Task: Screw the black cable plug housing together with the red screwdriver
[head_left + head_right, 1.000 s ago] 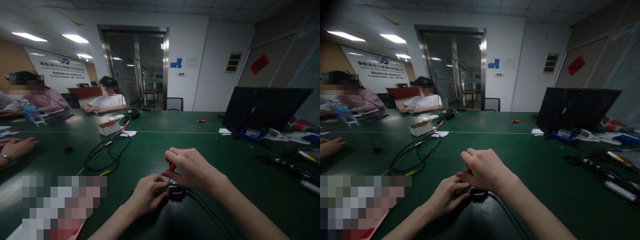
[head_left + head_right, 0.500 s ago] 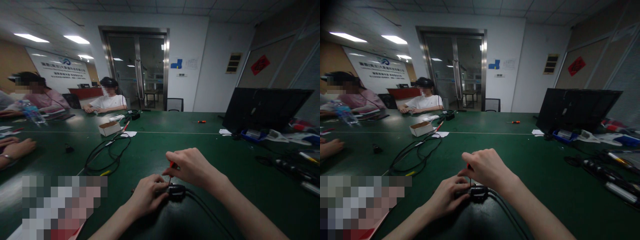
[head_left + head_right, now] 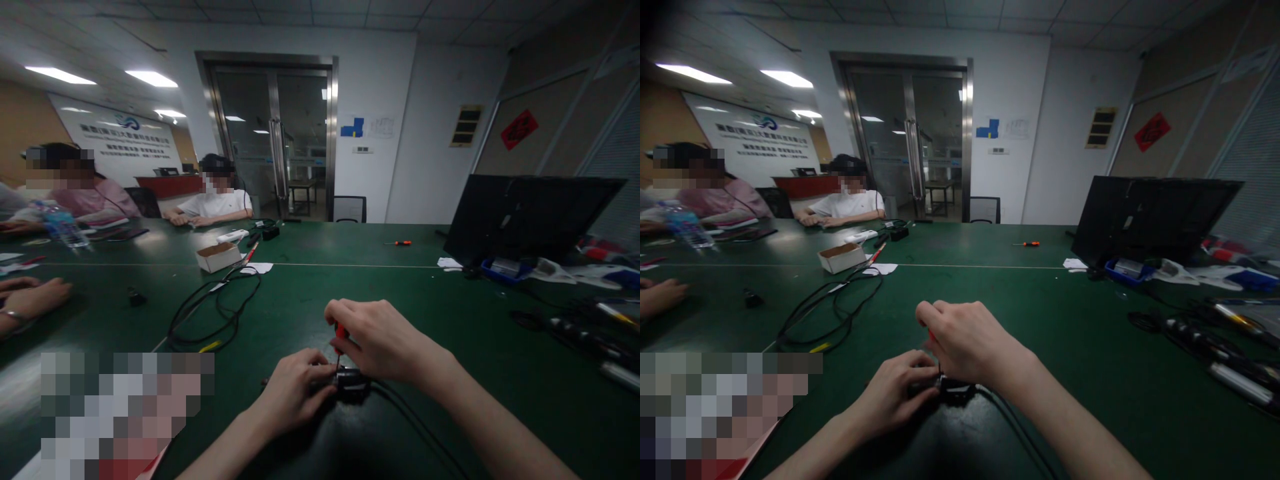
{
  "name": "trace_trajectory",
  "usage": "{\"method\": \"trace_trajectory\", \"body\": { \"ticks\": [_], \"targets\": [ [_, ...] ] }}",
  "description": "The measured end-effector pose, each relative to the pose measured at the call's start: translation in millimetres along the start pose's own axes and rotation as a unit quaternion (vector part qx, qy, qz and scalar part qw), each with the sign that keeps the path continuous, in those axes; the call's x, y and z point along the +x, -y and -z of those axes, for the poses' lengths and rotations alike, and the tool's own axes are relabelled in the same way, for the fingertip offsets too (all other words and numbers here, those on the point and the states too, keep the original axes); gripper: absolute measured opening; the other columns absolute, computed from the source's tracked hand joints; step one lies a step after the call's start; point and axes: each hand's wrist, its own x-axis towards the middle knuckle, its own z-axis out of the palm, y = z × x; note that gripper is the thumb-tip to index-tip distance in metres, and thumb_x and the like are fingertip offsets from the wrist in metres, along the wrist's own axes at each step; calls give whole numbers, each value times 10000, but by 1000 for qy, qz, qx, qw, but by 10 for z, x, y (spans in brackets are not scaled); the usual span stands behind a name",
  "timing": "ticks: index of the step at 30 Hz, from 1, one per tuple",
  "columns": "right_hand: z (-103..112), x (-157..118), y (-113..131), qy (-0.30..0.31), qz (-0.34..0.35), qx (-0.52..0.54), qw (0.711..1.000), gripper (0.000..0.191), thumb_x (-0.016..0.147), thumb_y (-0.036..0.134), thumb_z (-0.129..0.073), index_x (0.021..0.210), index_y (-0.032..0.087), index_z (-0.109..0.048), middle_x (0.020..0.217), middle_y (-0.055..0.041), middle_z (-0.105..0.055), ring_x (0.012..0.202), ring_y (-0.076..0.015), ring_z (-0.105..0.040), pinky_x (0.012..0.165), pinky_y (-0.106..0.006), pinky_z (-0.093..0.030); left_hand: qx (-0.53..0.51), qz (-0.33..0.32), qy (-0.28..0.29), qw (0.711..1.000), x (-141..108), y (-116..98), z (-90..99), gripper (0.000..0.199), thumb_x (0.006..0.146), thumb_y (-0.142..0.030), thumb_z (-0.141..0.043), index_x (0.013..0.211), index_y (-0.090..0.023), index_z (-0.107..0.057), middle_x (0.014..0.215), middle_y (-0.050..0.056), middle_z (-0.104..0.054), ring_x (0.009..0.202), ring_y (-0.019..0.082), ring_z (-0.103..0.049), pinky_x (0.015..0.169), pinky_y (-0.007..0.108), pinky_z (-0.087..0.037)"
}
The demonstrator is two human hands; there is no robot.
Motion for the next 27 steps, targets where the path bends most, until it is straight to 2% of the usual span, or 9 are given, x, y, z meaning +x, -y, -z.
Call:
{"method": "trace_trajectory", "body": {
  "ticks": [4,7,9,12,15,17,21,24,27],
  "targets": [
    [-60,24,-1,-15,-13,-37,999,238,899,392,-679,912,190,-554,778,-9,-690,612,-145,-581,531,-265,-226,-1,-3,-3,1000,-1,29,-19,226,928,-299,-595,1122,-273,-709,1084,57,-662,962,240,-616,847,324,-482],
    [-71,16,1,-22,-22,-55,998,288,932,444,-618,828,182,-556,731,-26,-680,581,-143,-565,522,-273,-204,5,-7,-3,1000,0,44,-37,231,926,-307,-594,1121,-272,-714,1089,61,-665,968,248,-617,828,326,-490],
    [-48,-2,3,-24,-9,-34,999,271,920,426,-622,830,179,-558,772,-32,-678,605,-145,-567,524,-270,-226,7,-7,-3,1000,0,39,-39,198,919,-302,-599,1059,-256,-730,1071,64,-666,955,248,-619,804,317,-491],
    [6,-37,0,-15,23,32,999,156,859,277,-652,925,173,-558,884,-34,-677,696,-151,-587,559,-259,-303,1,-5,0,1000,2,11,-21,164,914,-285,-604,1003,-248,-737,1056,61,-663,944,241,-620,803,311,-489],
    [34,-52,-19,3,19,63,998,196,834,150,-618,1013,166,-539,892,-29,-675,707,-148,-591,575,-254,-330,2,2,6,1000,2,-11,-1,171,919,-277,-605,1027,-248,-735,1037,62,-662,926,238,-622,789,307,-489],
    [28,-43,-32,6,9,56,998,216,853,148,-620,1047,169,-528,866,-23,-678,683,-146,-589,568,-253,-320,2,5,6,1000,0,-11,1,189,921,-278,-609,1063,-254,-730,1040,61,-662,932,240,-622,791,309,-489],
    [-9,-3,-41,-12,2,6,1000,207,883,277,-685,997,188,-537,827,-12,-694,651,-149,-598,542,-251,-269,-2,0,1,1000,-5,6,-8,229,932,-292,-603,1134,-282,-711,1056,52,-663,949,238,-622,827,325,-485],
    [-38,15,-34,-22,-16,-47,999,283,872,421,-707,892,188,-548,709,-7,-678,595,-158,-595,519,-262,-215,-1,-1,5,1000,-3,13,-7,225,933,-288,-601,1130,-288,-710,1074,48,-665,960,238,-622,839,330,-482],
    [-58,12,-29,-31,-21,-78,996,300,897,457,-666,844,188,-545,695,-19,-672,585,-163,-598,514,-272,-193,0,1,6,1000,-1,23,-15,232,925,-285,-612,1136,-290,-707,1082,47,-667,970,242,-624,839,329,-482]
  ]
}}
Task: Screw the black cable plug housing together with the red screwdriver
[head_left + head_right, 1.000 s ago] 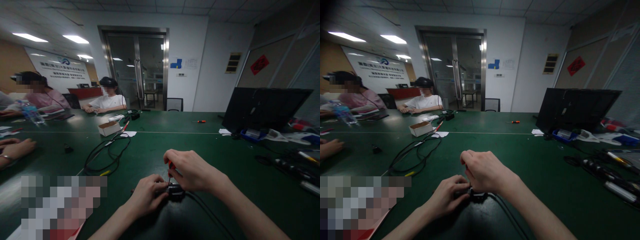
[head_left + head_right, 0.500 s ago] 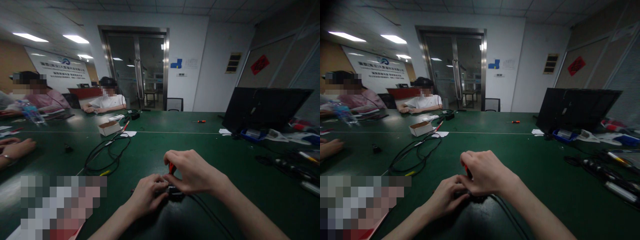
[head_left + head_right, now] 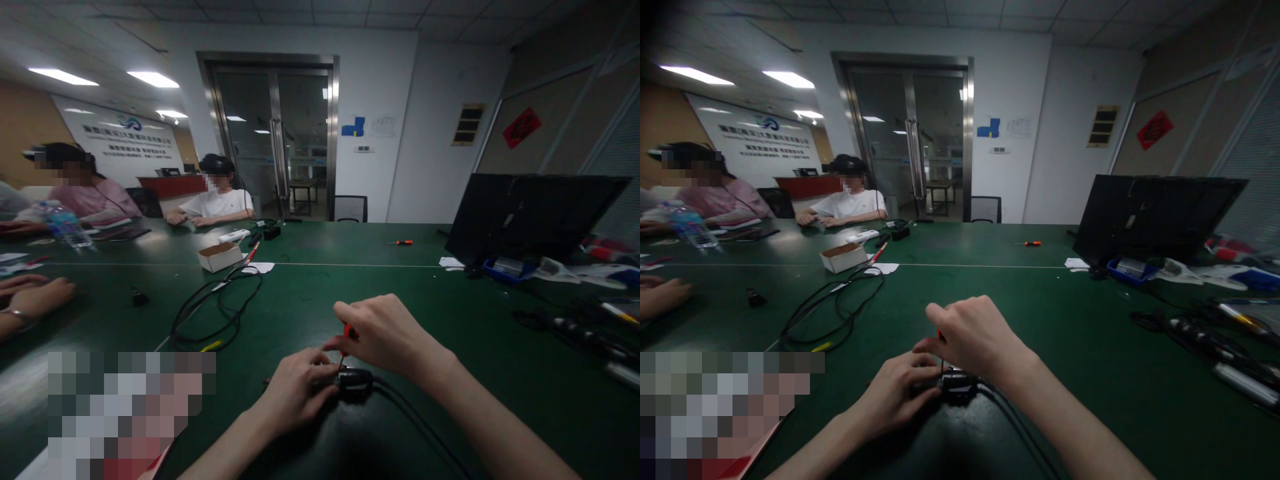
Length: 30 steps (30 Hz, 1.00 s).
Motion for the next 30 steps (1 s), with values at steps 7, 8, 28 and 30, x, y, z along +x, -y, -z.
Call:
{"method": "trace_trajectory", "body": {
  "ticks": [7,8,28,30],
  "targets": [
    [-6,-19,4,-1,-12,-8,1000,313,884,473,-669,880,190,-538,743,-28,-685,628,-180,-618,522,-272,-190,-1,-7,-11,1000,-9,25,-27,217,928,-296,-608,1118,-281,-710,1072,46,-668,956,239,-622,818,318,-481],
    [-7,-14,10,0,-12,-8,1000,294,907,466,-642,884,191,-541,741,-29,-686,622,-176,-614,522,-274,-186,-1,-6,-11,1000,-7,22,-24,223,926,-294,-610,1126,-283,-708,1064,46,-667,947,236,-622,810,315,-480],
    [-91,21,-74,28,98,368,924,177,734,60,-619,765,187,-499,747,41,-546,677,-103,-476,629,-221,-367,2,-1,-14,1000,1,-19,-4,173,908,-292,-611,1031,-249,-724,1046,59,-659,933,243,-622,793,309,-486],
    [-143,52,-46,38,99,433,895,256,791,175,-660,657,190,-443,640,66,-457,614,-94,-422,604,-224,-354,3,2,-22,1000,-2,-17,-5,176,908,-300,-612,1033,-243,-721,1048,61,-660,922,243,-625,793,312,-488]
  ]
}}
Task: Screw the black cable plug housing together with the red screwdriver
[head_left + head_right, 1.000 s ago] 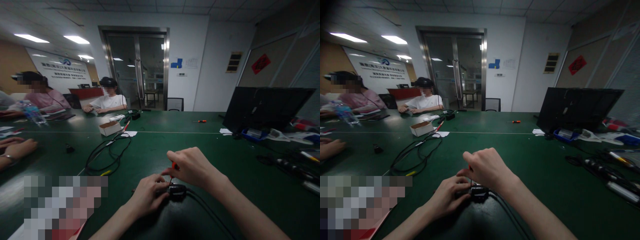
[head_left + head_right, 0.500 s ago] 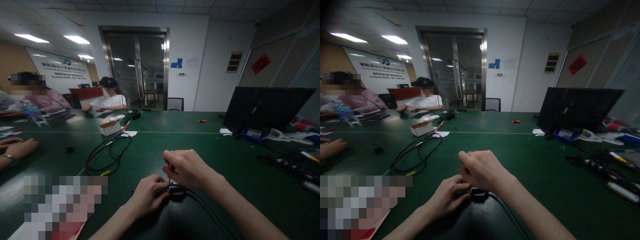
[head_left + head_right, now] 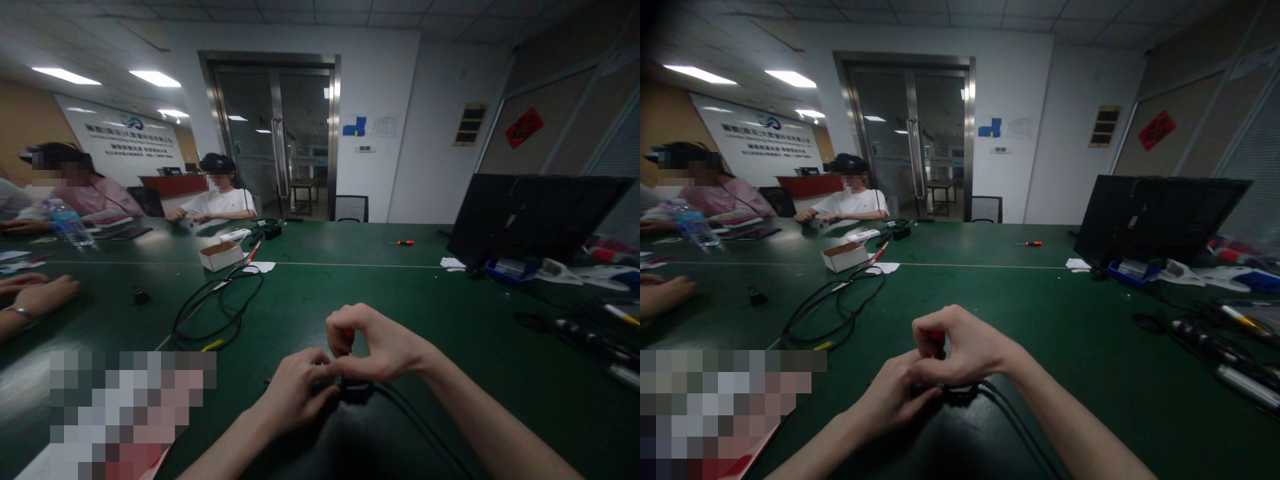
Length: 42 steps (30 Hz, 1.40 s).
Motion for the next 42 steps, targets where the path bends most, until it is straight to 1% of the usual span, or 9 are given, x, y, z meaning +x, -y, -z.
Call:
{"method": "trace_trajectory", "body": {
  "ticks": [3,5,10,15,18,24,31,36,42],
  "targets": [
    [-73,58,-8,-23,-54,33,998,346,959,336,-522,658,200,-418,575,76,-419,532,-87,-386,545,-227,-321,-1,-10,-1,1000,-3,1,2,167,927,-307,-592,1014,-250,-722,1029,55,-658,905,232,-625,793,310,-487],
    [-92,80,17,-60,-74,-62,994,259,1006,286,-432,767,196,-474,622,56,-514,557,-100,-442,586,-242,-337,-4,-14,4,1000,-4,-1,5,169,933,-302,-586,1019,-258,-725,1030,52,-657,913,229,-623,797,305,-487],
    [-37,43,125,-92,-57,-386,916,164,984,182,-428,875,173,-550,742,-20,-625,640,-149,-502,647,-304,-309,-6,-3,19,1000,-1,-11,11,212,934,-293,-590,1100,-264,-720,1063,62,-662,941,236,-623,813,310,-492],
    [-22,-13,175,-75,-99,-465,877,278,1016,392,-451,867,193,-577,680,-29,-650,579,-170,-543,567,-312,-232,-3,2,22,1000,5,-5,12,227,926,-290,-600,1120,-271,-718,1058,60,-662,934,237,-621,803,315,-491],
    [-45,-13,183,-64,-110,-461,878,314,983,478,-512,858,200,-584,687,-33,-662,588,-173,-568,533,-304,-191,-6,2,18,1000,2,2,6,214,926,-291,-595,1098,-268,-721,1056,56,-661,934,234,-619,798,310,-490],
    [1,-12,219,-31,-83,-418,904,91,931,280,-593,912,194,-571,805,-19,-676,708,-167,-584,558,-285,-257,-10,-2,11,1000,-4,-8,17,178,924,-293,-589,1024,-245,-728,1034,58,-658,923,229,-616,805,307,-488],
    [75,-66,242,1,-69,-299,952,166,838,112,-596,986,173,-552,952,-48,-650,821,-166,-565,671,-266,-381,-5,-8,11,1000,6,-9,26,172,929,-298,-570,988,-243,-722,1025,59,-656,917,227,-616,790,292,-488],
    [14,-31,171,-2,-51,-104,993,201,743,85,-640,845,189,-502,795,23,-571,680,-111,-498,603,-215,-373,-16,-7,-7,1000,-6,16,-7,155,913,-296,-586,959,-230,-718,1001,55,-661,913,235,-623,788,298,-496],
    [-96,76,148,-56,-107,-21,992,185,979,262,-459,807,197,-476,638,53,-500,574,-99,-443,559,-218,-330,-4,-12,9,1000,5,4,10,160,917,-291,-590,985,-251,-730,1037,56,-664,926,239,-631,800,313,-499]
  ]
}}
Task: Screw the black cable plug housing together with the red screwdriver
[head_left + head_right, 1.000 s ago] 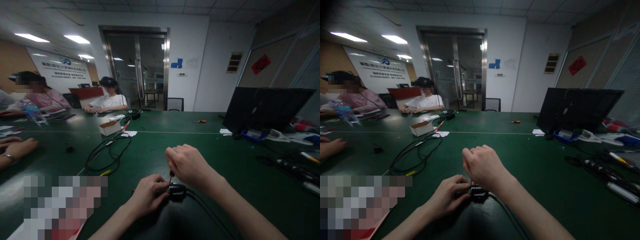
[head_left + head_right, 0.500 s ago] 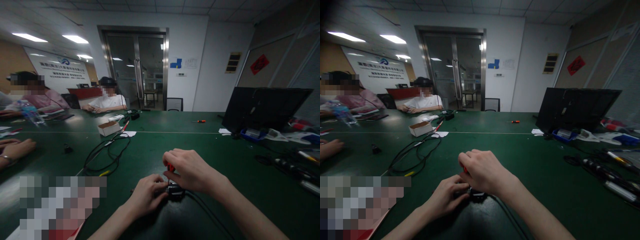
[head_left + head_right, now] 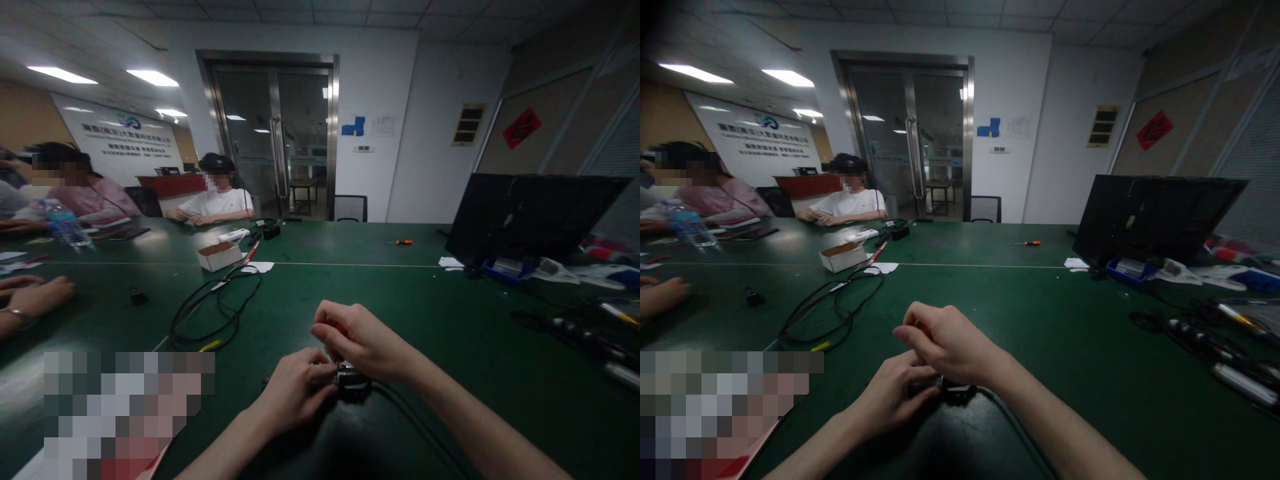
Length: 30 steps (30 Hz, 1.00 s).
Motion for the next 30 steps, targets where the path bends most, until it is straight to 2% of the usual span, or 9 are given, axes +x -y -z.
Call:
{"method": "trace_trajectory", "body": {
  "ticks": [3,7,9,11,14,17,20,26,30],
  "targets": [
    [-15,-18,22,-56,-1,-151,987,77,961,187,-426,932,194,-497,732,20,-592,619,-116,-504,591,-236,-328,-5,7,8,1000,9,-19,22,185,923,-300,-590,1039,-264,-730,1050,56,-661,945,239,-630,824,314,-501],
    [14,-75,58,-103,-27,-375,921,122,927,180,-425,904,184,-544,735,-31,-641,609,-155,-543,542,-282,-243,1,10,11,1000,9,-23,20,192,915,-287,-603,1061,-263,-726,1042,55,-664,951,245,-626,824,321,-498],
    [27,-93,67,-111,-60,-433,893,213,966,280,-416,838,192,-563,664,-42,-641,547,-166,-542,513,-300,-183,3,11,9,1000,7,-20,14,195,917,-286,-604,1068,-258,-724,1035,57,-665,936,243,-625,807,319,-496],
    [32,-99,67,-111,-76,-452,882,353,992,441,-417,787,198,-570,615,-50,-639,506,-172,-544,503,-303,-153,1,10,7,1000,6,-18,12,204,923,-287,-600,1086,-263,-719,1040,56,-665,926,240,-625,792,316,-493],
    [26,-96,54,-97,-53,-444,889,368,959,518,-499,800,196,-582,625,-53,-655,518,-178,-568,500,-294,-156,-2,12,6,1000,3,-16,16,197,922,-282,-603,1079,-267,-721,1044,54,-662,925,238,-623,785,313,-490],
    [24,-89,38,-85,-22,-420,903,201,934,386,-571,859,200,-582,674,-35,-670,554,-170,-577,511,-283,-183,-5,8,6,1000,-1,-13,17,170,917,-277,-610,1036,-249,-727,1039,57,-660,926,238,-621,793,312,-486],
    [37,-78,19,-76,-26,-385,919,115,894,310,-609,879,202,-572,701,-16,-665,581,-156,-567,526,-271,-219,-9,6,4,1000,-4,-13,15,166,918,-275,-607,1028,-243,-727,1037,57,-661,922,233,-620,792,304,-484],
    [93,-67,-19,-78,-60,-321,942,153,838,258,-662,918,196,-548,771,-5,-649,656,-152,-563,568,-252,-283,-6,14,13,1000,1,-20,23,237,919,-273,-606,1130,-270,-712,1067,57,-665,941,236,-622,810,309,-483],
    [109,-72,-41,-65,-35,-282,957,175,820,200,-670,938,192,-542,853,-9,-645,725,-156,-569,606,-254,-320,-6,15,16,1000,8,-19,26,250,924,-283,-606,1152,-271,-708,1067,56,-669,940,236,-623,793,304,-479]
  ]
}}
